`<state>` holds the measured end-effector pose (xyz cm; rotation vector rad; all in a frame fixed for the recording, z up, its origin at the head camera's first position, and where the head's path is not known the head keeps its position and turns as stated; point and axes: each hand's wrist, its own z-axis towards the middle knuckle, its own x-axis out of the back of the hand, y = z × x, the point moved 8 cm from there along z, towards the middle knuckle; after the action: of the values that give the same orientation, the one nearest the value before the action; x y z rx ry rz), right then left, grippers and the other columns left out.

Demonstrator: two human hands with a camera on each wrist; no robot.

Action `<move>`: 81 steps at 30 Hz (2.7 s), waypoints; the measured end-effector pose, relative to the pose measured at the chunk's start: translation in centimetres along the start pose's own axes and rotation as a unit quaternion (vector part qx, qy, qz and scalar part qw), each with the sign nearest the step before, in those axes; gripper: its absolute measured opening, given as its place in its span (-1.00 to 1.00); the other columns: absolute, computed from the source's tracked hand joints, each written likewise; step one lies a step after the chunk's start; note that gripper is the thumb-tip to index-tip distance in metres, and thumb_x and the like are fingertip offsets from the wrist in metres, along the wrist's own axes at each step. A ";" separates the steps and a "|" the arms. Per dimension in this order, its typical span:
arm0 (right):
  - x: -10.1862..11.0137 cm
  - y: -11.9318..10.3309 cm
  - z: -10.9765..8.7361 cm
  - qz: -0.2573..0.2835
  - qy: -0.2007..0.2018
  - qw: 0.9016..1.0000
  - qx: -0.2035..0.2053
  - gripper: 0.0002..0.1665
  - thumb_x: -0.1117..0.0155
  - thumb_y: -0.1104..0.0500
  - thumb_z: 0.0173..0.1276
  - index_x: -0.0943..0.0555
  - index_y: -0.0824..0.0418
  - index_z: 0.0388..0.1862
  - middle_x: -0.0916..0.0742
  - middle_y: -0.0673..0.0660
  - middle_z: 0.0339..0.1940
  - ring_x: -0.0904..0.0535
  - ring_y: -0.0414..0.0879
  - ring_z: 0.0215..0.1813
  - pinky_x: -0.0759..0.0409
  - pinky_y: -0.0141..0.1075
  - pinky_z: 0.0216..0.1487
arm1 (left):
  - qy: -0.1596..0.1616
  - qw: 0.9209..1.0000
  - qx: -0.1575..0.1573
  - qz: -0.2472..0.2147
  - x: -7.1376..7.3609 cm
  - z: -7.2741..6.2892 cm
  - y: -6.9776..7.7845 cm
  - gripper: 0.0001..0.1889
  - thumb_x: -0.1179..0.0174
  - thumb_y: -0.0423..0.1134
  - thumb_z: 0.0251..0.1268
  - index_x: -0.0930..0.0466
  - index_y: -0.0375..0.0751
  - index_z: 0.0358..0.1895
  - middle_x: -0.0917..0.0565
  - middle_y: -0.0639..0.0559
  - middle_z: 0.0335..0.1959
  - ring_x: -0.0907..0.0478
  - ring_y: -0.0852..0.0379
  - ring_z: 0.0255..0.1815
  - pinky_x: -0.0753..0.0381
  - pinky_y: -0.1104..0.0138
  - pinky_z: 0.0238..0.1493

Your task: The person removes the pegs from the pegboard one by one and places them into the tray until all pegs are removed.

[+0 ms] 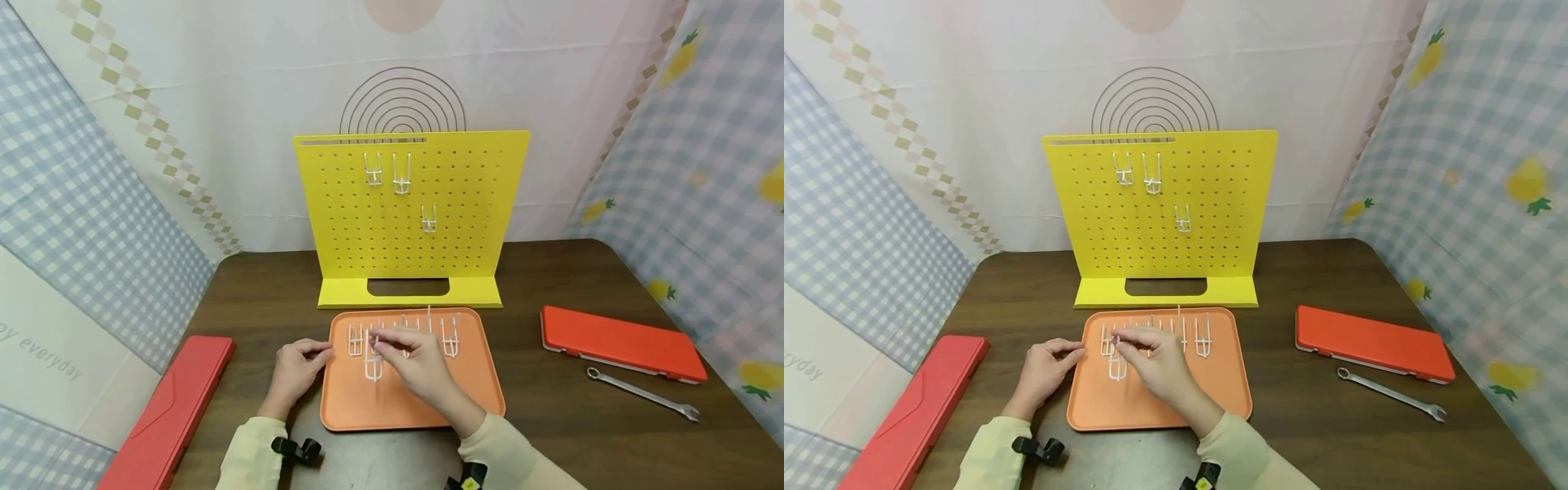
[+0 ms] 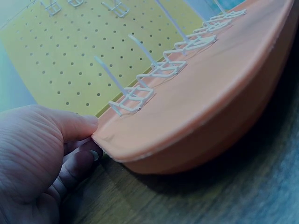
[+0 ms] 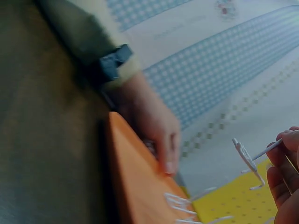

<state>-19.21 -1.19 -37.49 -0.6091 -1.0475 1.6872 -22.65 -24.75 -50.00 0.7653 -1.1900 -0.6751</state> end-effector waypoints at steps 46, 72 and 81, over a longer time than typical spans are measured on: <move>-4.9 6.1 -1.7 -0.023 -0.073 0.992 -0.099 -0.79 -0.26 0.44 0.28 -0.68 0.48 -0.12 -0.75 0.28 -0.18 -0.70 0.13 -0.13 -0.63 -0.32 -0.14 | -0.001 1.000 -0.002 0.013 0.3 0.0 0.2 -0.90 -0.40 -0.24 0.13 -0.79 -0.12 -0.29 -0.73 0.07 -0.35 -0.64 0.18 -0.34 -0.61 0.39 -0.35; -4.7 8.3 -2.2 -0.034 -0.057 0.992 -0.103 -0.78 -0.30 0.34 0.29 -0.70 0.40 -0.10 -0.77 0.18 -0.17 -0.69 -0.18 -0.16 -0.62 -0.38 -0.16 | 0.001 1.000 -0.009 0.009 0.1 0.0 0.2 -0.91 -0.40 -0.26 0.12 -0.80 -0.11 -0.30 -0.73 0.07 -0.36 -0.65 0.19 -0.35 -0.60 0.41 -0.35; -3.1 5.4 -1.4 0.009 -0.010 0.993 -0.114 -0.75 -0.19 0.37 0.37 -0.64 0.49 -0.03 -0.73 0.32 -0.11 -0.68 0.13 -0.04 -0.61 -0.34 -0.08 | 0.003 1.000 -0.005 0.014 0.1 -0.1 0.3 -0.91 -0.41 -0.25 0.12 -0.80 -0.12 -0.30 -0.73 0.06 -0.35 -0.64 0.19 -0.36 -0.60 0.40 -0.36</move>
<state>-19.66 -4.16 -43.08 -0.7500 -1.2633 1.6036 -22.55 -24.68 -49.69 0.7400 -1.1902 -0.6542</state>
